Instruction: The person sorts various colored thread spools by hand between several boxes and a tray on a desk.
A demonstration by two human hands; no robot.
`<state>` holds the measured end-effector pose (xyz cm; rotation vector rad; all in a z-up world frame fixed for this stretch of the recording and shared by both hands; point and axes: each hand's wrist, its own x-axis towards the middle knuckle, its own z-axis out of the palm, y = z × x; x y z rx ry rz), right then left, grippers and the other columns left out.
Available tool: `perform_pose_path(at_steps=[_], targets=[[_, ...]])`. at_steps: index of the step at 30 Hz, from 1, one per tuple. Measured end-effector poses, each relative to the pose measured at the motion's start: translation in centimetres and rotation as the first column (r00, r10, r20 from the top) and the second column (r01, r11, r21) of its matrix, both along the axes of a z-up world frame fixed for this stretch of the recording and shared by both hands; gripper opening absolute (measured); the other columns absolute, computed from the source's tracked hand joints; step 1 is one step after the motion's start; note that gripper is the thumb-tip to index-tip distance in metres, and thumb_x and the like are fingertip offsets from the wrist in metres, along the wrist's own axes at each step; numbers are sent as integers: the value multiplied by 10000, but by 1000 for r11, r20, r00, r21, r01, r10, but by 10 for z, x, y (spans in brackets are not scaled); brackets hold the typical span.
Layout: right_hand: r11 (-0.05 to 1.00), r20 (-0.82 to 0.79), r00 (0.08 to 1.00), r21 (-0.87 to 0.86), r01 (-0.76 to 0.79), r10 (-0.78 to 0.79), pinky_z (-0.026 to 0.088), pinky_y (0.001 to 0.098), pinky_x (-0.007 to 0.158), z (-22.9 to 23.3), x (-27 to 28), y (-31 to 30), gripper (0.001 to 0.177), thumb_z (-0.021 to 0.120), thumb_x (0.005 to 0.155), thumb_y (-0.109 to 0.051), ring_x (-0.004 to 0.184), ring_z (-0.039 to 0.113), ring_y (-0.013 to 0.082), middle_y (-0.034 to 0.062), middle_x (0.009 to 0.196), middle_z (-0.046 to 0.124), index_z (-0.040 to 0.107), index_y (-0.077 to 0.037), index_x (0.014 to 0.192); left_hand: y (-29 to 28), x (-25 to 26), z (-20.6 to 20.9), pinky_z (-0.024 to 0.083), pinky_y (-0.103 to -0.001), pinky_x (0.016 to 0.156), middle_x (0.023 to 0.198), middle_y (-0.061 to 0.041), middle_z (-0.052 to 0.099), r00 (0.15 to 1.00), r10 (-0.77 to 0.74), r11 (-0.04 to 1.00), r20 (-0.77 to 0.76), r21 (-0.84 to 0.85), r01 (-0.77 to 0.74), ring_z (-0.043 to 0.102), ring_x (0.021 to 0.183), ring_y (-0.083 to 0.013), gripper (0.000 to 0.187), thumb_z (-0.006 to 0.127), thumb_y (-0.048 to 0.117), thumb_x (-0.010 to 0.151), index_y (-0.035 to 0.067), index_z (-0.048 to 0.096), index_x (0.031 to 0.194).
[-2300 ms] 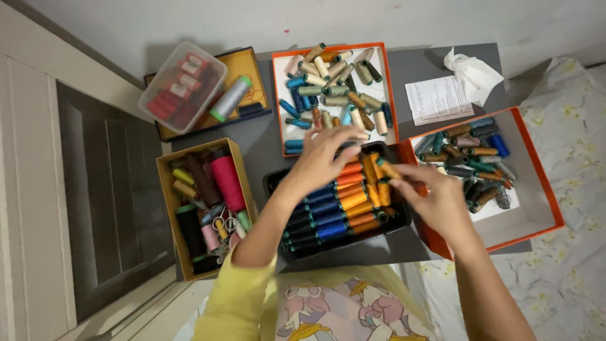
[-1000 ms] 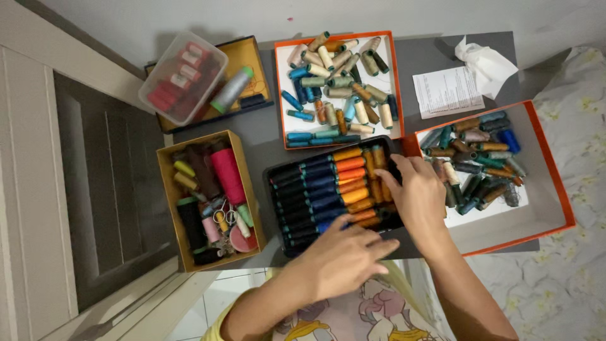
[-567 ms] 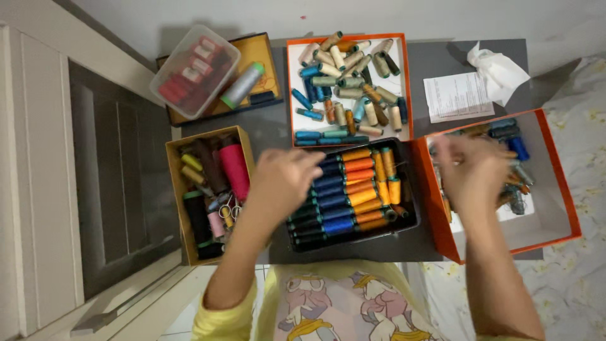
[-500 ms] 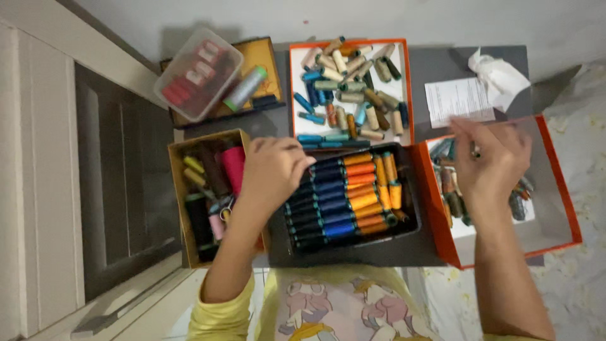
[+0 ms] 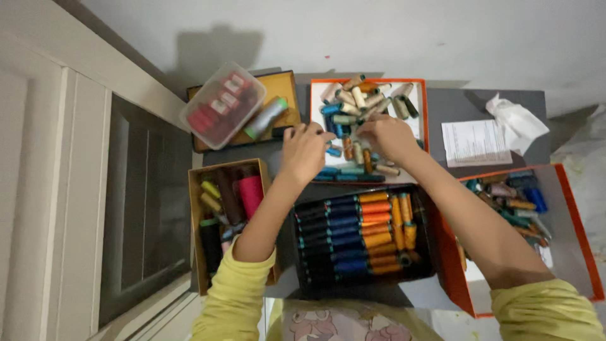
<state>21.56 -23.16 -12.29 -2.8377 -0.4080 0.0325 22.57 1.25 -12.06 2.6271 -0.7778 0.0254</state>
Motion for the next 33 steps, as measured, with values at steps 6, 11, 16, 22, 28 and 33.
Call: perform_pose_path(at_steps=[6, 11, 16, 22, 28, 33], targets=[[927, -269, 909, -290, 239, -318, 576, 438, 670, -7, 35, 46, 428, 829, 746, -534, 793, 719, 330, 124, 828, 722, 817, -125, 871, -24, 25, -34, 401, -490, 953, 1081, -18, 676, 998, 34, 999, 53, -29, -33, 591, 1114, -282, 293, 721, 133, 802, 249, 806, 1058], [948, -612, 787, 200, 246, -75, 562, 360, 723, -4, 41, 30, 317, 736, 831, -373, 752, 725, 214, 78, 771, 797, 866, -85, 808, -19, 28, -38, 445, -502, 884, 1003, -58, 742, 984, 97, 985, -147, -127, -116, 657, 1004, -297, 178, 731, 173, 857, 218, 819, 1005], [628, -723, 690, 553, 547, 35, 503, 341, 792, -16, 36, -1, 363, 794, 816, -297, 852, 661, 154, 71, 946, 756, 790, -85, 1111, -12, 24, -26, 540, -420, 744, 906, -95, 759, 833, -54, 942, -551, -303, -140, 721, 837, -272, 349, 828, 373, 772, 162, 785, 1047], [609, -714, 700, 569, 553, 31, 565, 310, 849, -15, 25, -11, 297, 814, 822, -168, 904, 733, 177, 102, 995, 806, 800, -32, 1086, -20, 17, -38, 557, -357, 696, 852, -70, 757, 846, -68, 848, -528, -478, -230, 740, 766, -194, 340, 826, 369, 802, 106, 775, 1011], [930, -345, 932, 294, 220, -112, 583, 347, 786, 17, 8, -3, 332, 786, 839, -159, 860, 753, 204, 161, 1084, 775, 798, -86, 1163, -5, 20, -25, 537, -324, 626, 746, -57, 695, 884, 14, 793, -467, -534, -294, 677, 675, -179, 433, 904, 359, 724, 60, 746, 995], [879, -377, 919, 470, 80, 118, 583, 321, 730, 45, 4, 32, 690, 793, 812, -156, 759, 726, 211, 85, 978, 766, 535, -152, 1452, -1, 19, -13, 530, -255, 661, 815, -23, 782, 757, -121, 755, -642, -555, -349, 709, 727, -84, 351, 829, 303, 811, 88, 729, 1071]])
